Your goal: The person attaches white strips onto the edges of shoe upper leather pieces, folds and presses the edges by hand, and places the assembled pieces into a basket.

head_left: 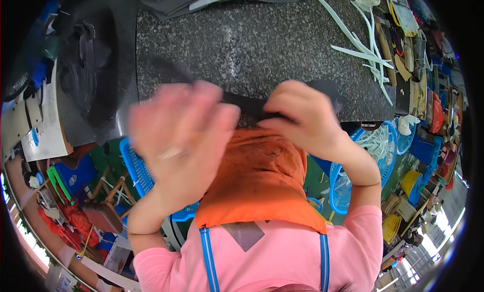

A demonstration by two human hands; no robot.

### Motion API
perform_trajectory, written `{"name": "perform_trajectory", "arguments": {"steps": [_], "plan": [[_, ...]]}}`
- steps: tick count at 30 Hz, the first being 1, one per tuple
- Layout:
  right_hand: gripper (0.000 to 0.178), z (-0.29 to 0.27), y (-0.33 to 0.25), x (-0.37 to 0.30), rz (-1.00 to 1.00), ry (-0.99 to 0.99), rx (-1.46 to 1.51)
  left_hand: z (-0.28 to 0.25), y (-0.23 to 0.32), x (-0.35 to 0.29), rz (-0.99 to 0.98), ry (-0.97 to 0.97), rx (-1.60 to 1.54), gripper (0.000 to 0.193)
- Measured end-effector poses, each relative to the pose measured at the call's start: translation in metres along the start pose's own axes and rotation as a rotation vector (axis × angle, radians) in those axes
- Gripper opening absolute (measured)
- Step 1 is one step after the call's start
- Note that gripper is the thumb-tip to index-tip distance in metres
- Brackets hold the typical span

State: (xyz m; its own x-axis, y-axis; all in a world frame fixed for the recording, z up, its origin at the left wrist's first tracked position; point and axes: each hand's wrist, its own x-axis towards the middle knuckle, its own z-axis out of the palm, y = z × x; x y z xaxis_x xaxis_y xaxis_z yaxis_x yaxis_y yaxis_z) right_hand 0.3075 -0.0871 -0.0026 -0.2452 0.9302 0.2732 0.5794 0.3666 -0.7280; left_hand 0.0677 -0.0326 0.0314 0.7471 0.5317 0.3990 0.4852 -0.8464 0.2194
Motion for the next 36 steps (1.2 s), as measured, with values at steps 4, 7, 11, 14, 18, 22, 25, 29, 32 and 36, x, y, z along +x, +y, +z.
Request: {"name": "perform_trajectory", "arguments": {"steps": [4,7,11,14,18,22,25,29,32,36], "plan": [[0.018,-0.015,-0.019,0.007,0.412,0.067,0.684,0.018,0.015,-0.006,-0.629,0.194,-1.311,0.087],[0.018,0.004,-0.013,0.004,0.722,-0.004,1.453,0.039,0.015,0.006,-1.025,0.013,-2.144,0.034],[0.02,0.02,-0.011,0.002,0.713,0.001,1.727,0.039,0.002,0.007,-0.928,0.083,-1.987,0.036],[0.022,-0.001,0.008,0.0,0.507,-0.091,1.015,0.017,-0.017,0.016,-0.856,0.423,-1.174,0.043],[0.025,-0.028,0.047,-0.017,0.338,0.277,-0.311,-0.015,-0.155,0.023,-0.819,0.393,-0.37,0.055],[0.025,-0.056,0.091,-0.036,0.408,0.302,-1.196,0.037,-0.149,0.097,-0.297,0.349,0.227,0.065],[0.011,-0.073,0.097,-0.032,0.288,0.341,-0.953,0.098,-0.148,0.154,0.01,0.441,0.11,0.066],[0.002,-0.086,0.093,-0.041,0.483,0.556,-0.424,0.087,-0.156,0.179,-0.096,0.187,-0.099,0.069],[0.004,-0.09,0.093,-0.049,0.406,0.877,-0.049,0.061,-0.135,0.158,-0.067,0.262,-0.144,0.058],[0.002,-0.082,0.06,-0.048,0.284,1.028,0.064,0.036,-0.04,0.078,-0.016,0.159,-0.082,0.057]]}}
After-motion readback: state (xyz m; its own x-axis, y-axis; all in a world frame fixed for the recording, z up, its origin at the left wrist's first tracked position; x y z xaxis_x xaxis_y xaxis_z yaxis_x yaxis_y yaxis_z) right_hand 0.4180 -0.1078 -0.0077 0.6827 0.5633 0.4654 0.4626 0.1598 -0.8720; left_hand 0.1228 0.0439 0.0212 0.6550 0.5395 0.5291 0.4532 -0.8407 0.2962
